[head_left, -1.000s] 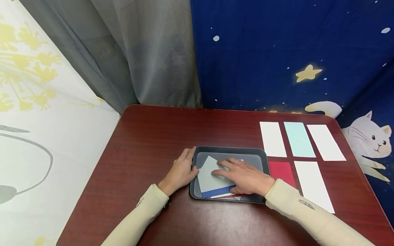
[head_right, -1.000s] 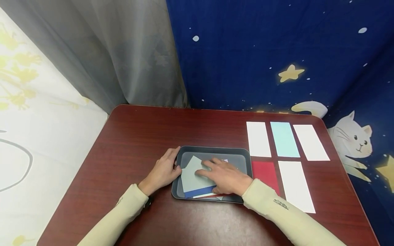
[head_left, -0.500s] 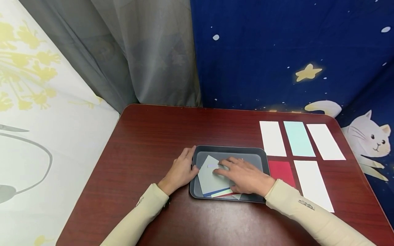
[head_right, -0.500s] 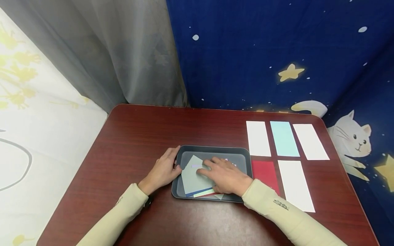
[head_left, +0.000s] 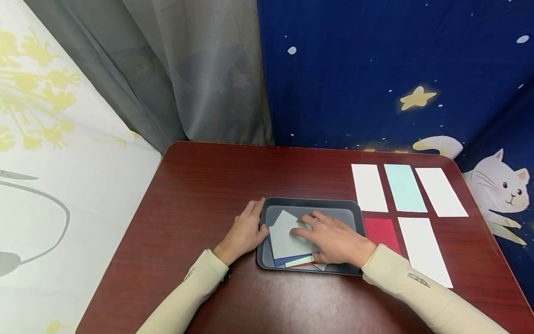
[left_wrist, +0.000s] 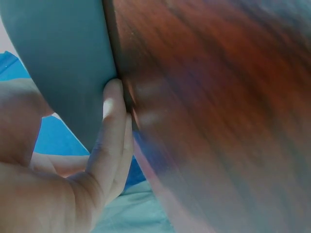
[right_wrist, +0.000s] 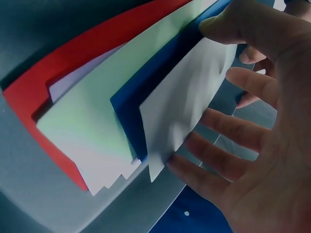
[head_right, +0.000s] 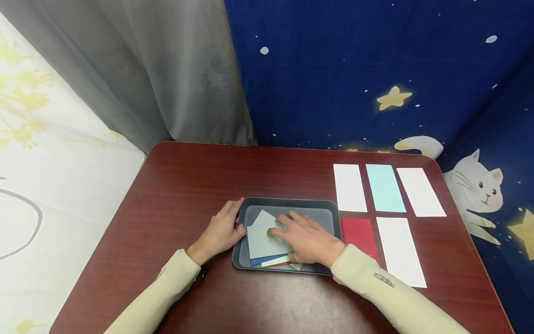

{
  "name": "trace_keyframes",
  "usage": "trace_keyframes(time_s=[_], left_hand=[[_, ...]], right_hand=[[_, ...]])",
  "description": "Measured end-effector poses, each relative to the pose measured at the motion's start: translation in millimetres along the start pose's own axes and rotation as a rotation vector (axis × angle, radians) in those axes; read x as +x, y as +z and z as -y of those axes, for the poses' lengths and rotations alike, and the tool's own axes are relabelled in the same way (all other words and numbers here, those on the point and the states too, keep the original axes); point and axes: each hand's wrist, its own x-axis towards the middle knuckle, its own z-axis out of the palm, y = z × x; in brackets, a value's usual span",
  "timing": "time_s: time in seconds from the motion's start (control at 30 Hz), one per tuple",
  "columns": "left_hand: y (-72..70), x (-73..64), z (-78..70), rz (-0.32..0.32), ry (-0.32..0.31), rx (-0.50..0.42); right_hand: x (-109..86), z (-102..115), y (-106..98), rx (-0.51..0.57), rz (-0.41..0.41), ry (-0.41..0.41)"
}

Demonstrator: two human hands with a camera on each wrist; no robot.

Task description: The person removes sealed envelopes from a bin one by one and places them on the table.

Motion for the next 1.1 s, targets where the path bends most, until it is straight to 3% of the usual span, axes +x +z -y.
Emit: trace_keyframes(time_s=[0.17,0.23,0.5,0.6,0.73,0.83,1.1], left_hand=[[-27.8,-3.5,-31.6,0.018,-0.005,-0.044],[-29.3,-3.9,-33.5,0.014,-0.002,-0.043],[11.5,1.1,12.8,-0.038,0.048,0.018],[10.7,1.1,12.6,-0.044,0.062,0.012],[-13.8,-2.0,-14.6,-0.020,0.042,-0.047],[-31.6,-4.1,-36.3,0.012,0.004,-0.040],[-36.4,-4.4,-43.4,0.042,-0.033,0.001]], right_hand=[[-2.7,-1,-4,0.007,-0.003,0.009],[-3.4,-2,-5,0.005,-0.002,0.015],[-8.0,-6,-8,-0.036,-0.003,0.029],[-10.4,-7,-9,-0.039,-0.004,0.038],[-13.7,-9,-10,-0.036,0.001,0.052],[-16.0,-10,-10,-0.033,0.003,0.058],[-21.2,-13,-13,-0.044,-0.028,0.063]])
